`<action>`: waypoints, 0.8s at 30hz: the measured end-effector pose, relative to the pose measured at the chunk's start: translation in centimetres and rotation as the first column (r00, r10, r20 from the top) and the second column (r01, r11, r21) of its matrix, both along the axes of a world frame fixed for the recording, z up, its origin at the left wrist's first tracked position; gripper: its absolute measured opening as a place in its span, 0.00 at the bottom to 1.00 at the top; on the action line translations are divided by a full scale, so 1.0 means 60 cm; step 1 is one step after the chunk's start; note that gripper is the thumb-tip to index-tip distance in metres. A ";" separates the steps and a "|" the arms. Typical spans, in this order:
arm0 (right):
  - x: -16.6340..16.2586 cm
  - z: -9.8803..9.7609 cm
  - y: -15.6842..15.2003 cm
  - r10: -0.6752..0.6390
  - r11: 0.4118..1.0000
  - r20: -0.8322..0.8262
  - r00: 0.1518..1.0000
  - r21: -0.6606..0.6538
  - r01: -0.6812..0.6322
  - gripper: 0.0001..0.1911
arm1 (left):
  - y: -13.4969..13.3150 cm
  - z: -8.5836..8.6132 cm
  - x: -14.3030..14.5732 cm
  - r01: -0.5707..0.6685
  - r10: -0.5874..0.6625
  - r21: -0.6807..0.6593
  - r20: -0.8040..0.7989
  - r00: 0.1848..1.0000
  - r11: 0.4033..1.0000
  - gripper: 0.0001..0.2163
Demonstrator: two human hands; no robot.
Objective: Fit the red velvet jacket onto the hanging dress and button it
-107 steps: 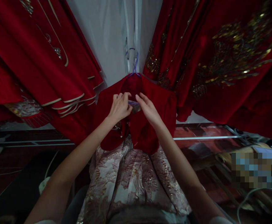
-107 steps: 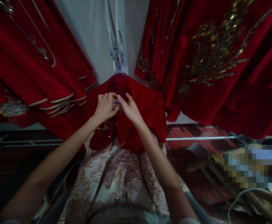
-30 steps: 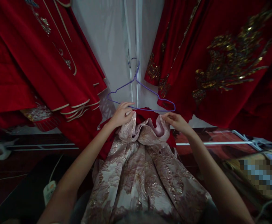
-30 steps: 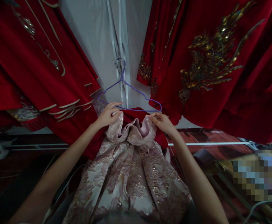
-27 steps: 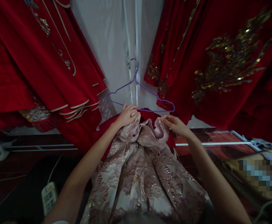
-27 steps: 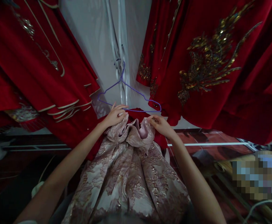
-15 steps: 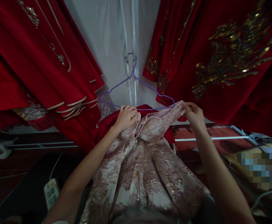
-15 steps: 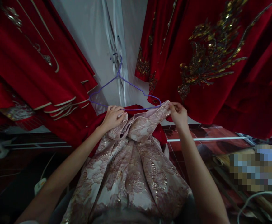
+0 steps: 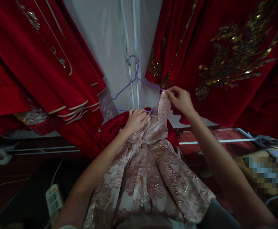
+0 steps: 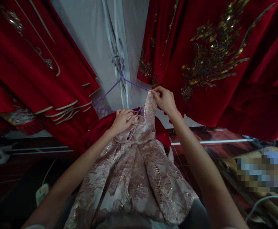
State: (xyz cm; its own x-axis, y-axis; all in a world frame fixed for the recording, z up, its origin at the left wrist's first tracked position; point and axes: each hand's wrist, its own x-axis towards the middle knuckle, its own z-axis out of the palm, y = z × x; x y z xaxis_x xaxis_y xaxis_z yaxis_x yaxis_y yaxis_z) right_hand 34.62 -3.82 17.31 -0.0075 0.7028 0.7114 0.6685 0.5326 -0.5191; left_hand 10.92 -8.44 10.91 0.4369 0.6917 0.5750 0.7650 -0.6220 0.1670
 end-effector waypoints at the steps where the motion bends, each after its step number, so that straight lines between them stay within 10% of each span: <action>1: -0.010 0.004 0.007 0.019 1.000 0.026 0.999 0.005 -0.019 0.15 | 0.001 -0.001 0.005 -0.002 0.002 -0.005 0.031 1.000 1.000 0.15; 7: -0.019 -0.011 0.029 0.044 0.998 0.028 0.999 0.034 -0.045 0.21 | 0.017 0.015 -0.040 0.003 0.000 -0.018 0.185 0.983 1.000 0.14; 16: -0.003 -0.010 0.048 0.055 0.998 0.029 0.998 0.040 -0.056 0.23 | 0.039 -0.015 -0.271 -0.625 0.589 -0.054 0.404 0.700 0.779 0.16; 24: -0.001 -0.006 0.048 0.073 0.997 0.026 0.997 0.018 -0.074 0.23 | 0.032 -0.053 -0.337 -0.617 0.642 -0.212 0.404 0.651 0.758 0.18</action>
State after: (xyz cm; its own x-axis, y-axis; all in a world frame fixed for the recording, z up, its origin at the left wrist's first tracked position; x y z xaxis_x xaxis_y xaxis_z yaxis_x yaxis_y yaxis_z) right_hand 34.55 -0.94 16.92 -0.0767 0.6863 0.7233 0.6397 0.5903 -0.4922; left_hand -9.32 -6.51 7.72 -0.3963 0.7411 0.5420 0.8079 0.0011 0.5893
